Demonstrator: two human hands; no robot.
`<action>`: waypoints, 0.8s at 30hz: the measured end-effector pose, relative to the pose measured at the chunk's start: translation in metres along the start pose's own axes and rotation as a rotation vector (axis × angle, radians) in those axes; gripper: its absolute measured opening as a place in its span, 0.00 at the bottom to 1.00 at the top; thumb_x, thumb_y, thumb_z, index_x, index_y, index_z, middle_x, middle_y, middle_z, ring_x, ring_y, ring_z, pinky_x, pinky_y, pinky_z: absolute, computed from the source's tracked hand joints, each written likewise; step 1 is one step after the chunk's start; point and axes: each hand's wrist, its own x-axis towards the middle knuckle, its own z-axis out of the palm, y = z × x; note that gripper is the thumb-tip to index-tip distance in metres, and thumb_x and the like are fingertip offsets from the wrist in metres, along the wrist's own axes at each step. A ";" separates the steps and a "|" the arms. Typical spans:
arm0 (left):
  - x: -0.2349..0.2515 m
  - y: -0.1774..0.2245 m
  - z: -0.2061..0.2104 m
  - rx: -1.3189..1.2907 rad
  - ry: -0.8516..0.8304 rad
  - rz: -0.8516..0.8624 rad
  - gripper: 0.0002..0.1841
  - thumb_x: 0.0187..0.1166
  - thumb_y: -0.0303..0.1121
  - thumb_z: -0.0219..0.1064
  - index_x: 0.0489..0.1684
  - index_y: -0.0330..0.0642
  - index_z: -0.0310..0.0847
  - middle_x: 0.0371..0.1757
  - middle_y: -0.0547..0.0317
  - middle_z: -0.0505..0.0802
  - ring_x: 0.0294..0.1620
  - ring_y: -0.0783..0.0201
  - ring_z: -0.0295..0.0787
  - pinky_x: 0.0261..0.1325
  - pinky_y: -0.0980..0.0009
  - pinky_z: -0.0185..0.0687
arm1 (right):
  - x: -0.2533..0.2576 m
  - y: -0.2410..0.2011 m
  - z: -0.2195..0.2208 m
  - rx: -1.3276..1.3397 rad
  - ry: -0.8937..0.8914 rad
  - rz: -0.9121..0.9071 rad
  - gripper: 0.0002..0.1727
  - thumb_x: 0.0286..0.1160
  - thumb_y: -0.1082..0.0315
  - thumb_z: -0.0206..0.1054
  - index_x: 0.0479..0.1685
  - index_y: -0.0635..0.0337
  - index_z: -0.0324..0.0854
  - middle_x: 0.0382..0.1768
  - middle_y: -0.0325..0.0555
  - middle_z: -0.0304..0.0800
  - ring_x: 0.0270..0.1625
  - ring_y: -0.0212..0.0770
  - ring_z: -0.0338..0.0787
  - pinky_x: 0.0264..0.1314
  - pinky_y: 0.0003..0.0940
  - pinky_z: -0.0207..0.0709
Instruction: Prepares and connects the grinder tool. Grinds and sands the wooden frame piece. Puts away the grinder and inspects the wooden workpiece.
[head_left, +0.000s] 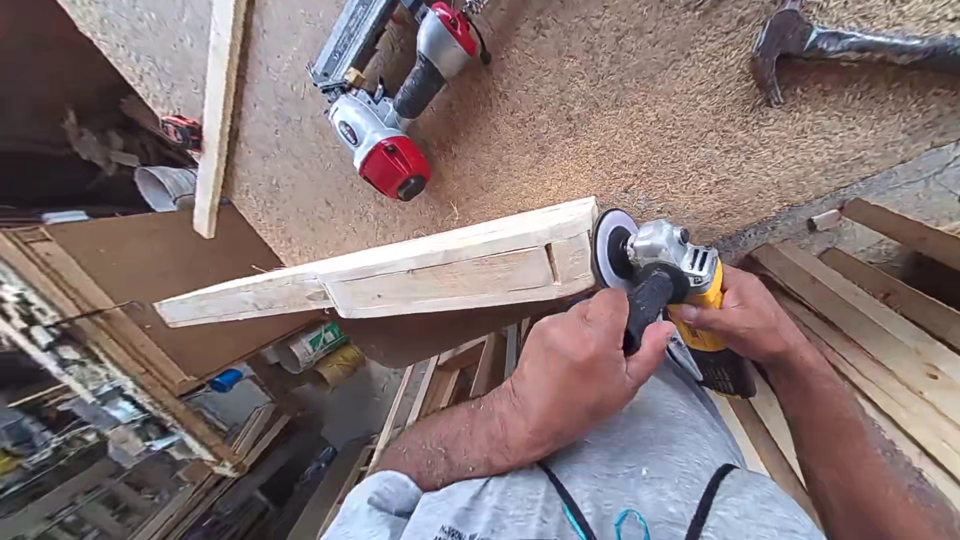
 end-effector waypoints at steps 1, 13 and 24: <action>-0.008 0.001 -0.007 0.006 0.002 0.026 0.23 0.84 0.50 0.63 0.41 0.35 0.87 0.28 0.56 0.91 0.24 0.69 0.88 0.22 0.72 0.83 | -0.007 -0.003 0.006 0.010 -0.011 0.000 0.30 0.59 0.45 0.82 0.58 0.52 0.83 0.47 0.28 0.95 0.49 0.24 0.93 0.55 0.28 0.90; -0.137 -0.078 -0.070 -0.176 0.099 -0.036 0.25 0.86 0.62 0.56 0.56 0.53 0.86 0.39 0.75 0.93 0.36 0.87 0.88 0.39 0.86 0.85 | -0.053 -0.097 0.104 -0.800 0.031 -0.126 0.39 0.63 0.30 0.67 0.56 0.58 0.81 0.33 0.43 0.90 0.28 0.44 0.91 0.22 0.43 0.80; -0.030 0.000 -0.007 0.054 -0.100 0.097 0.23 0.84 0.49 0.63 0.43 0.34 0.88 0.29 0.56 0.93 0.27 0.74 0.89 0.26 0.78 0.83 | -0.040 0.030 0.026 0.015 0.073 -0.045 0.32 0.60 0.40 0.80 0.59 0.51 0.84 0.47 0.27 0.94 0.50 0.21 0.92 0.55 0.27 0.90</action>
